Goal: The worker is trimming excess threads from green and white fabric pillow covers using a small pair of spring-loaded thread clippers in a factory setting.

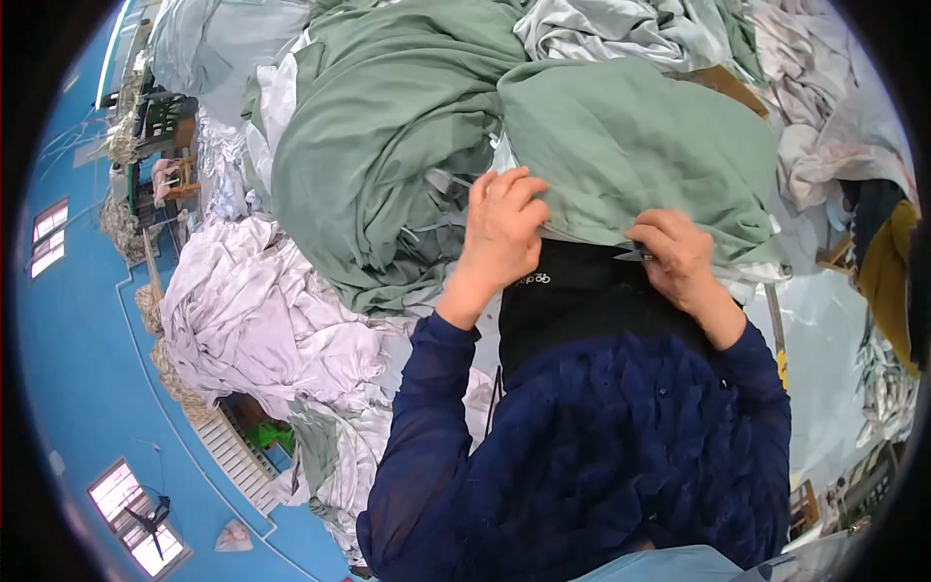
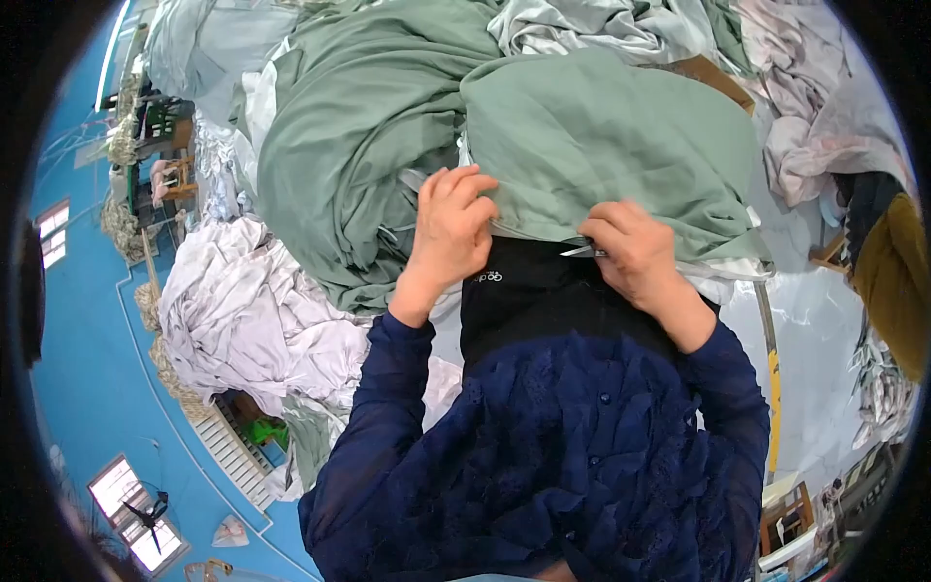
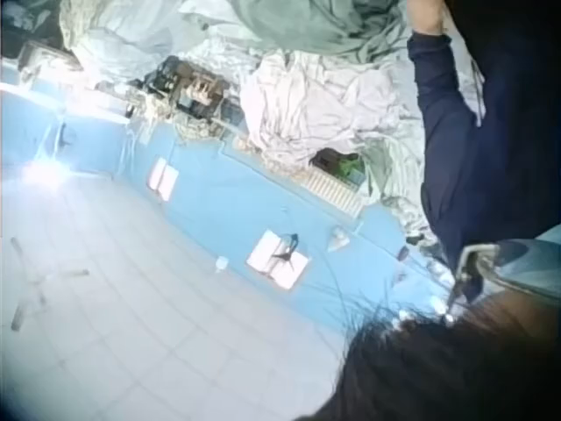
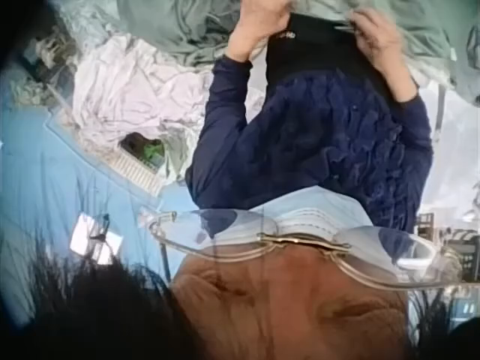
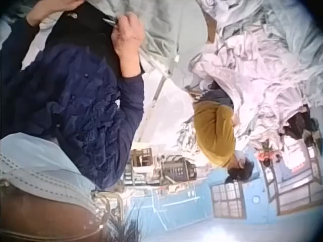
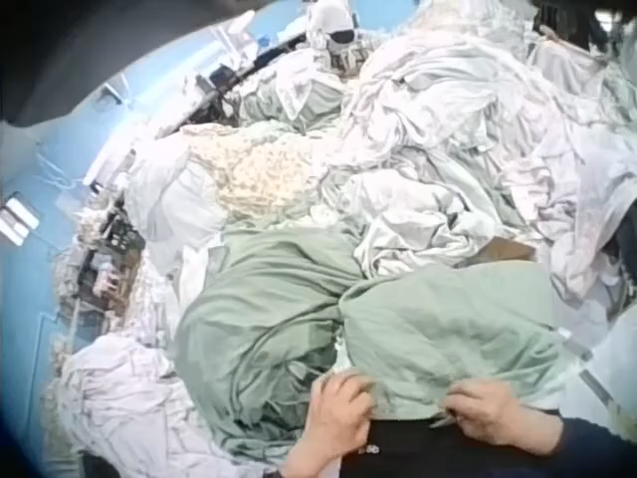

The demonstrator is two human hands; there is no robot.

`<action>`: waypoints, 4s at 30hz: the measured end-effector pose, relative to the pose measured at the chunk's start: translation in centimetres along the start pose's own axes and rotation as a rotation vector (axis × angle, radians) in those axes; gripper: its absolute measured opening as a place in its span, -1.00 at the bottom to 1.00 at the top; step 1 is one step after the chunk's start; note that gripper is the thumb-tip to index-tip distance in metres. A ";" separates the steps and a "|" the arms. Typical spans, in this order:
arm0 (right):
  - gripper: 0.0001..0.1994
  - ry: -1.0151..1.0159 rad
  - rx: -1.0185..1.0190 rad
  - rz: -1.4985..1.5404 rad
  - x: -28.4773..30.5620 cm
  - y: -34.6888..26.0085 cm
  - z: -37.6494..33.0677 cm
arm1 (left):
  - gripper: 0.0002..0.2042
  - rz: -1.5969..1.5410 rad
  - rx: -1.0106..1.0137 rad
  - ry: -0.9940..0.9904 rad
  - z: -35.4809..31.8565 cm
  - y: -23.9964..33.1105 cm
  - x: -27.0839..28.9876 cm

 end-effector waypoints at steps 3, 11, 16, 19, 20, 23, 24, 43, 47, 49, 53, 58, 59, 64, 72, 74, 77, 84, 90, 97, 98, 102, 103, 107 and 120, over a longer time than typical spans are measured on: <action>-0.80 0.064 0.016 0.188 3.9 -1.3 -0.5 | -0.78 0.035 0.029 -0.030 -0.5 -1.2 0.6; -0.88 0.087 -0.401 0.674 8.1 4.7 -4.5 | -0.91 0.005 0.143 -0.055 -3.0 -6.8 4.7; -0.84 0.180 -0.606 0.979 7.7 9.3 -6.2 | -0.93 -0.377 0.315 -0.018 -5.4 -10.6 5.6; -0.87 0.265 -0.777 0.943 7.8 13.0 -6.7 | -0.91 -0.792 0.607 0.021 -6.6 -12.8 3.1; -0.90 0.305 -0.661 0.948 7.9 14.1 -6.3 | -0.90 -0.922 0.694 0.045 -7.7 -14.3 1.2; -0.92 0.352 -0.698 0.999 7.4 14.5 -5.7 | -0.87 -1.125 0.750 0.135 -8.1 -15.1 -2.2; -0.91 0.347 -0.701 0.996 7.4 14.9 -5.9 | -0.87 -1.177 0.776 0.169 -7.8 -14.8 -2.7; -0.87 0.335 -0.513 0.420 7.5 12.9 0.8 | -0.81 -0.176 0.933 0.695 -6.2 -17.8 0.0; -0.89 0.335 -0.316 -0.054 7.5 11.9 3.8 | -0.88 -0.047 0.951 0.611 -3.8 -16.4 -1.9; -0.89 0.444 -0.288 -0.087 8.2 10.9 4.1 | -0.89 -0.155 0.633 0.614 1.3 -10.3 -0.3; -0.84 0.588 -0.293 0.132 8.7 7.9 4.4 | -0.64 -0.368 0.198 0.304 8.1 -0.1 -1.1; -0.79 0.402 -0.305 0.378 1.9 7.9 5.9 | -0.18 -0.075 0.249 0.132 8.8 0.4 -4.4; -0.77 0.373 -0.276 0.355 1.0 8.2 6.2 | -0.18 -0.074 0.251 0.130 8.7 0.2 -4.8; -0.74 0.299 -0.225 0.272 -1.4 9.2 6.9 | -0.09 -0.036 0.369 0.025 8.6 -0.8 -5.0; -0.86 0.294 -0.150 0.259 -2.6 8.7 7.9 | -0.07 0.021 0.388 0.017 8.3 -1.4 -5.2; -0.88 0.292 -0.127 0.279 -2.5 8.5 7.9 | -0.07 0.025 0.389 0.023 8.3 -1.4 -5.1; -0.92 0.314 -0.146 0.375 -2.2 9.7 7.3 | -0.06 -0.008 0.380 -0.006 8.7 -1.1 -5.2; -0.87 0.351 -0.566 1.085 -2.7 13.0 5.7 | -0.03 -0.042 0.392 0.001 8.6 -1.2 -5.1; -0.86 0.327 -0.520 1.240 -3.4 11.7 7.3 | -0.03 -0.009 0.387 0.035 8.7 -1.2 -5.2; -0.89 0.144 -0.591 1.118 -3.3 12.0 5.7 | -0.03 -0.026 0.397 -0.013 8.7 -1.7 -5.7; -0.89 0.141 -0.591 1.119 -3.3 11.5 5.7 | -0.03 -0.026 0.400 -0.014 8.6 -1.8 -5.7; -0.83 0.201 -0.614 0.728 -3.1 11.6 5.5 | -0.06 -0.029 0.395 0.001 8.7 -1.7 -5.8; -0.80 0.205 -0.539 0.454 -2.6 11.1 6.2 | -0.07 -0.017 0.395 0.011 8.7 -1.7 -5.8; -0.76 0.213 -0.558 0.327 -3.6 11.7 6.9 | -0.08 0.006 0.382 0.002 8.8 -1.5 -6.3; -0.87 0.317 -0.388 0.453 -2.0 10.3 6.9 | -0.09 -0.044 0.383 0.036 8.8 -1.7 -5.9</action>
Point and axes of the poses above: each hand's wrist, its own z-axis towards the middle knuckle, its own x-axis out of the back of the hand, y = z × x, the point moved 10 cm from there along z, towards the middle knuckle, and after that the axes turned 10 degrees about z, right-handed, at the moved point
